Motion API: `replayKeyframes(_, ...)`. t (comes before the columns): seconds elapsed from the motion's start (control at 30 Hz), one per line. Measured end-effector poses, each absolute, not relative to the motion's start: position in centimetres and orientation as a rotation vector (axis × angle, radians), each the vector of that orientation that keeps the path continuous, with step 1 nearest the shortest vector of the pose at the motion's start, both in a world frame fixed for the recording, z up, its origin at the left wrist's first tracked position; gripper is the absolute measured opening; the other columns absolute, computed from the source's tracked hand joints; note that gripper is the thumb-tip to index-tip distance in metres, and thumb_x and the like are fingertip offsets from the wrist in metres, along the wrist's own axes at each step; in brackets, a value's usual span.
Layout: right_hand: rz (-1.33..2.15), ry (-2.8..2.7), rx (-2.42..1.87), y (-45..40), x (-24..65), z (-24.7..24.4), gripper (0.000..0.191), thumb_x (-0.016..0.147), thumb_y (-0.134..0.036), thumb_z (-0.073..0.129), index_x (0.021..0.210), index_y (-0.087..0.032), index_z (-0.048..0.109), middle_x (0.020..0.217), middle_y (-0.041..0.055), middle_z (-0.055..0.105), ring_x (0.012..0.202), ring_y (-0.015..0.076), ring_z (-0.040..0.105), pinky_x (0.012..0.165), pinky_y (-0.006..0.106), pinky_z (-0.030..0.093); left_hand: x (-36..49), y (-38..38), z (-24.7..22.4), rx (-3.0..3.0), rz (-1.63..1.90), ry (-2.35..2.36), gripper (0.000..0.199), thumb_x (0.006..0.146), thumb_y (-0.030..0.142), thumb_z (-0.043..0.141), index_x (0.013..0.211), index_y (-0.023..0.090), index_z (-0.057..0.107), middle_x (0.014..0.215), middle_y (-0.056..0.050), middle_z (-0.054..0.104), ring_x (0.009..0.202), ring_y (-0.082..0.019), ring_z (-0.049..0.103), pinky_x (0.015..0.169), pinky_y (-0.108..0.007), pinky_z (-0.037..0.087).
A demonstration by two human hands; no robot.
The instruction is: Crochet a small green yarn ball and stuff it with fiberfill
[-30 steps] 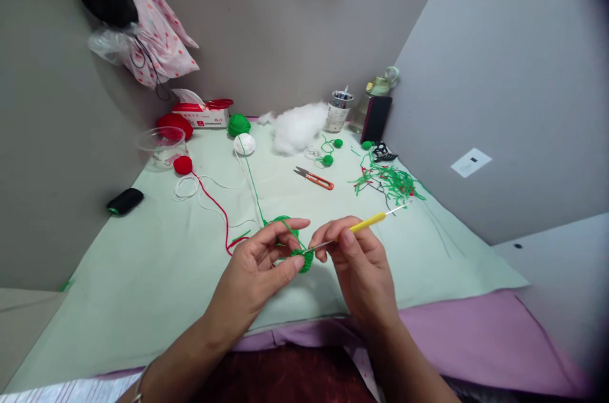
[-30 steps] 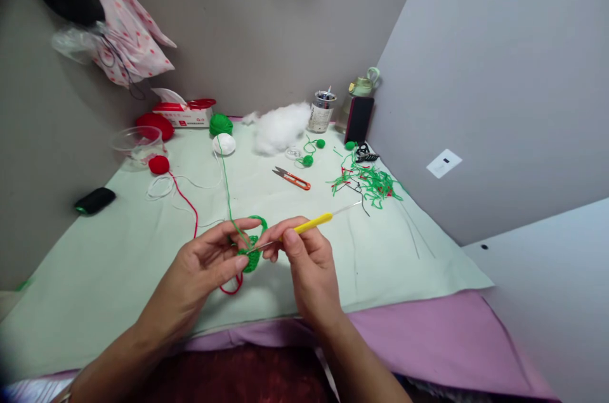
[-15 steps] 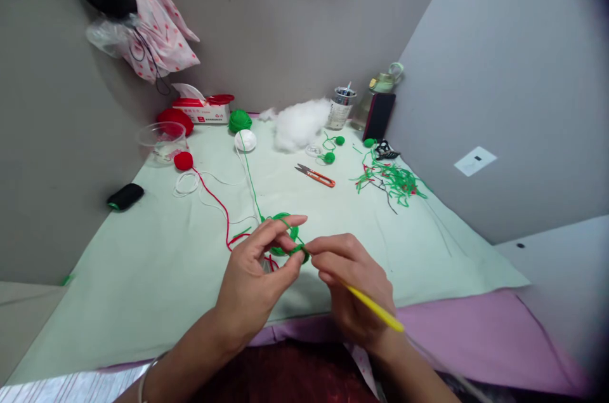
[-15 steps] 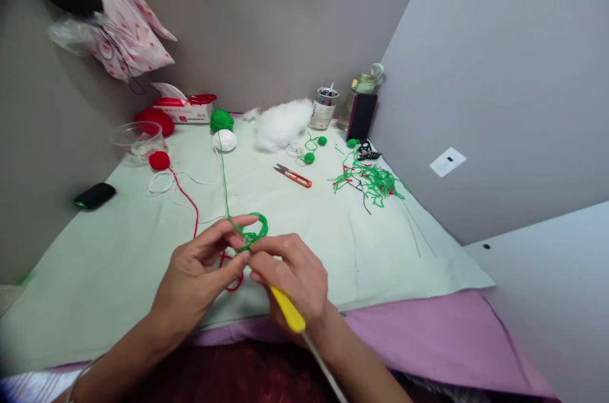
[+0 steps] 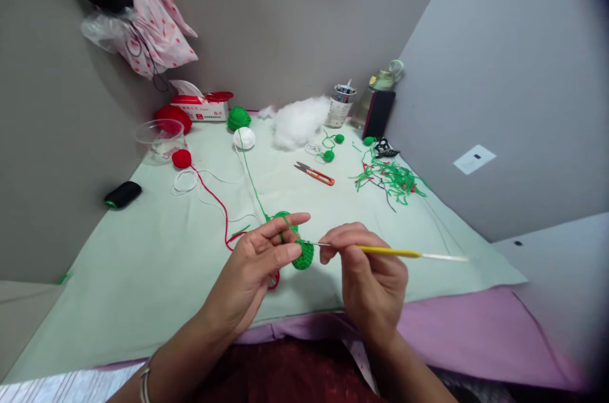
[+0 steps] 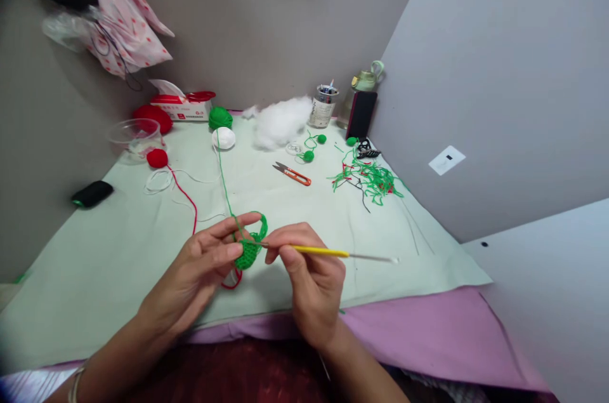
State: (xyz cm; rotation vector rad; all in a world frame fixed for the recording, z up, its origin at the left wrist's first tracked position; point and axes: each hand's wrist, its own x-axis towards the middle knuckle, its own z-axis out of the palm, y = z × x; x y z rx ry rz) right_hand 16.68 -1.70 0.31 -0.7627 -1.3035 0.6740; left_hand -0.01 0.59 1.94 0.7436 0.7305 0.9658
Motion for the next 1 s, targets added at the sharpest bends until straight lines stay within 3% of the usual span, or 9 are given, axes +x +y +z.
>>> replayKeyframes(0.17, 0.855, -1.184, -0.735, -1.3, 16.6, -0.1, 0.018, 0.106, -0.024, 0.062, 0.101, -0.026, 0.079, 0.089, 0.0016, 0.071, 0.079, 0.0151, 0.065, 0.074, 0.031, 0.052, -0.3, 0.7, 1.6, 0.889, 0.99, 0.776, 0.038, 0.082, 0.036, 0.088, 0.119, 0.03, 0.084, 0.094, -0.003, 0.07, 0.09, -0.016, 0.059, 0.085, -0.026, 0.044)
replayKeyframes(0.37, 0.981, -1.114, -0.704, -1.2, 16.5, 0.3, 0.018, 0.105, -0.029, 0.064, 0.097, -0.025, 0.079, 0.087, 0.0007, 0.07, 0.073, 0.0126, 0.065, 0.07, 0.028, 0.053, -0.6, 1.0, 1.6, 0.892, 0.954, 0.757, 0.035, 0.082, 0.035, 0.086, 0.116, 0.03, 0.085, 0.092, -0.002, 0.069, 0.09, -0.017, 0.059, 0.084, -0.028, 0.044)
replayKeyframes(0.57, 0.897, -1.184, -0.756, -1.1, 16.2, -0.2, 0.017, 0.105, -0.026, 0.065, 0.101, -0.028, 0.081, 0.093, 0.0014, 0.072, 0.085, 0.0142, 0.066, 0.074, 0.027, 0.054, 0.5, 0.4, 1.8, 0.856, 0.976, 0.728, 0.035, 0.081, 0.036, 0.089, 0.115, 0.033, 0.085, 0.09, 0.0, 0.065, 0.092, -0.016, 0.06, 0.091, -0.029, 0.045)
replayKeyframes(0.73, 0.955, -1.153, -0.735, -1.0, 16.1, 0.0, 0.016, 0.103, -0.029, 0.067, 0.099, -0.027, 0.082, 0.091, 0.0015, 0.072, 0.082, 0.0136, 0.066, 0.073, 0.026, 0.055, 0.6, 0.6, 2.2, 0.741, 0.955, 0.682, 0.049, 0.08, 0.029, 0.088, 0.128, 0.031, 0.079, 0.092, -0.001, 0.068, 0.097, -0.018, 0.064, 0.096, -0.031, 0.045)
replayKeyframes(0.8, 1.073, -1.056, -0.697, -0.8, 16.3, 0.4, 0.016, 0.102, -0.032, 0.069, 0.094, -0.025, 0.082, 0.087, 0.0008, 0.07, 0.073, 0.0121, 0.065, 0.069, 0.026, 0.055, 0.3, 0.9, 2.2, 0.696, 0.893, 0.625, 0.051, 0.08, 0.029, 0.084, 0.131, 0.026, 0.078, 0.095, -0.003, 0.068, 0.097, -0.02, 0.063, 0.094, -0.032, 0.044)
replayKeyframes(0.9, 1.214, -0.928, -0.677, -0.3, 16.7, 1.0, 0.017, 0.098, -0.034, 0.074, 0.087, -0.023, 0.08, 0.08, 0.0003, 0.067, 0.064, 0.0109, 0.061, 0.061, 0.024, 0.053, -0.1, 1.1, 2.0, 0.687, 0.863, 0.541, 0.047, 0.079, 0.03, 0.077, 0.124, 0.019, 0.082, 0.087, -0.004, 0.064, 0.082, -0.017, 0.056, 0.082, -0.03, 0.044)
replayKeyframes(1.0, 1.28, -0.91, -0.668, -0.1, 16.9, 1.1, 0.018, 0.096, -0.038, 0.076, 0.085, -0.023, 0.078, 0.076, -0.0002, 0.066, 0.06, 0.011, 0.057, 0.056, 0.024, 0.051, -0.1, 0.8, 1.8, 0.769, 0.9, 0.569, 0.045, 0.081, 0.031, 0.077, 0.125, 0.022, 0.081, 0.087, -0.003, 0.063, 0.079, -0.016, 0.052, 0.077, -0.029, 0.043)
